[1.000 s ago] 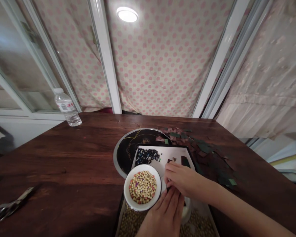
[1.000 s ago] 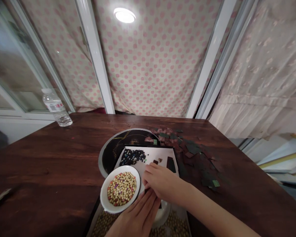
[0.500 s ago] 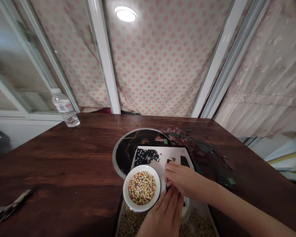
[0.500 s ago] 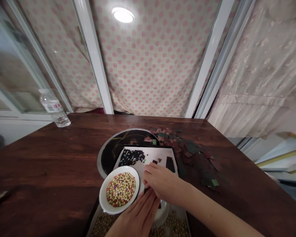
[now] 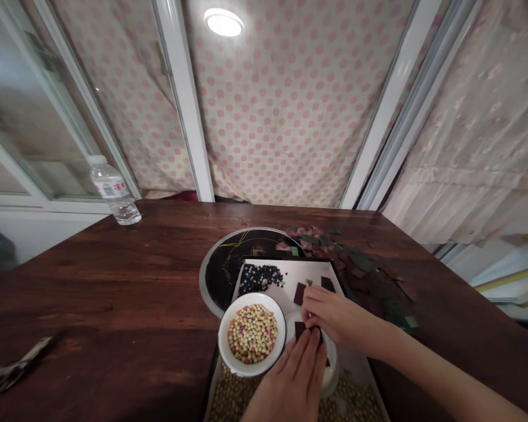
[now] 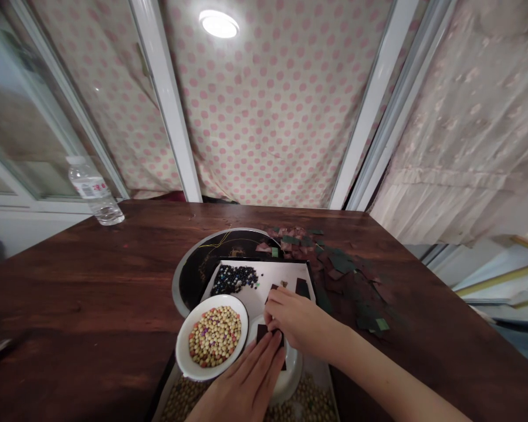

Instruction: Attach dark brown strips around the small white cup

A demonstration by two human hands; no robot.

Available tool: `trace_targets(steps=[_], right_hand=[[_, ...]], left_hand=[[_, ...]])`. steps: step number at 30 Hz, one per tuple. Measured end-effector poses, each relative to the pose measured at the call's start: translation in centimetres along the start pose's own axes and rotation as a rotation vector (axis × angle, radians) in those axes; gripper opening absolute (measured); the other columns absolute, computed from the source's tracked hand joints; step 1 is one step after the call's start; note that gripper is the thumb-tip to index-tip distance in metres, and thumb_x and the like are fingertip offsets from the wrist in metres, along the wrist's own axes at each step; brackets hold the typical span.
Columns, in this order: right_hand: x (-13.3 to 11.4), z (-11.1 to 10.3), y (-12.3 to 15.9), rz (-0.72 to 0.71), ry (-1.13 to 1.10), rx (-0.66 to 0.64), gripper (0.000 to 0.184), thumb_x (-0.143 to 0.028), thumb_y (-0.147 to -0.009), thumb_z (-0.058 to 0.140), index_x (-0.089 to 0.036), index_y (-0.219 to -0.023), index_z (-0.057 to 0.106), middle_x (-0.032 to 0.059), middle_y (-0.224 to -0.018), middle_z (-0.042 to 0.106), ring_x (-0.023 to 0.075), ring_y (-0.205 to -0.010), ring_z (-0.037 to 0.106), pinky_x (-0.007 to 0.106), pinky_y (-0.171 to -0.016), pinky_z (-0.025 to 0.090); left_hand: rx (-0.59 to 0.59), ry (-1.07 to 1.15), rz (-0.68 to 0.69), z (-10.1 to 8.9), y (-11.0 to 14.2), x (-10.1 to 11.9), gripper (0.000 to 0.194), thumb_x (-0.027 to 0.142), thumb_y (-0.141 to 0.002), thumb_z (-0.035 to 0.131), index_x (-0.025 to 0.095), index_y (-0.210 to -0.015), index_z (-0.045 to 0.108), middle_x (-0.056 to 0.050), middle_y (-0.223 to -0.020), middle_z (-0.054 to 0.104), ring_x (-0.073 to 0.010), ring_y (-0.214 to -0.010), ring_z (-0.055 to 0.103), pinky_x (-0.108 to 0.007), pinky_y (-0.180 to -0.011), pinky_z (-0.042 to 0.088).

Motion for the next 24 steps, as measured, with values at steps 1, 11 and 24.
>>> trace_targets(steps=[1, 11, 24], right_hand=[[0.0, 0.0, 0.0, 0.002, 0.001, -0.002, 0.017, 0.000, -0.080, 0.048, -0.016, -0.078, 0.054, 0.0041, -0.085, 0.054, 0.0164, -0.083, 0.050, 0.028, -0.077, 0.045], [0.5, -0.9, 1.0, 0.049, -0.024, 0.017, 0.018, 0.000, -0.080, 0.049, -0.017, -0.078, 0.052, 0.0035, -0.084, 0.053, 0.0172, -0.082, 0.051, 0.029, -0.073, 0.045], [2.3, -2.4, 3.4, 0.149, -0.257, 0.096, 0.018, -0.003, -0.085, 0.046, -0.018, -0.077, 0.052, 0.0016, -0.083, 0.052, 0.0144, -0.080, 0.051, 0.027, -0.073, 0.043]], left_hand=[[0.004, 0.005, -0.002, -0.1, 0.0, 0.0, 0.038, 0.021, -0.090, 0.037, 0.008, -0.125, 0.047, -0.011, -0.127, 0.056, -0.0229, -0.116, 0.050, -0.031, -0.093, 0.039], [-0.056, 0.017, 0.007, 0.6, 0.1, 0.3, 0.042, 0.020, -0.088, 0.041, 0.006, -0.128, 0.042, -0.014, -0.132, 0.050, -0.0242, -0.117, 0.050, -0.033, -0.094, 0.039], [-0.040, 0.009, -0.010, 0.2, -0.1, 0.1, 0.040, 0.019, -0.090, 0.038, 0.007, -0.127, 0.044, -0.013, -0.131, 0.052, -0.0243, -0.118, 0.049, -0.032, -0.094, 0.040]])
Point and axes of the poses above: each hand's wrist, its own y-axis away from the middle knuckle, its own z-axis out of the palm, x = y × z, the point moved 9 cm from there along -y, towards the middle knuckle
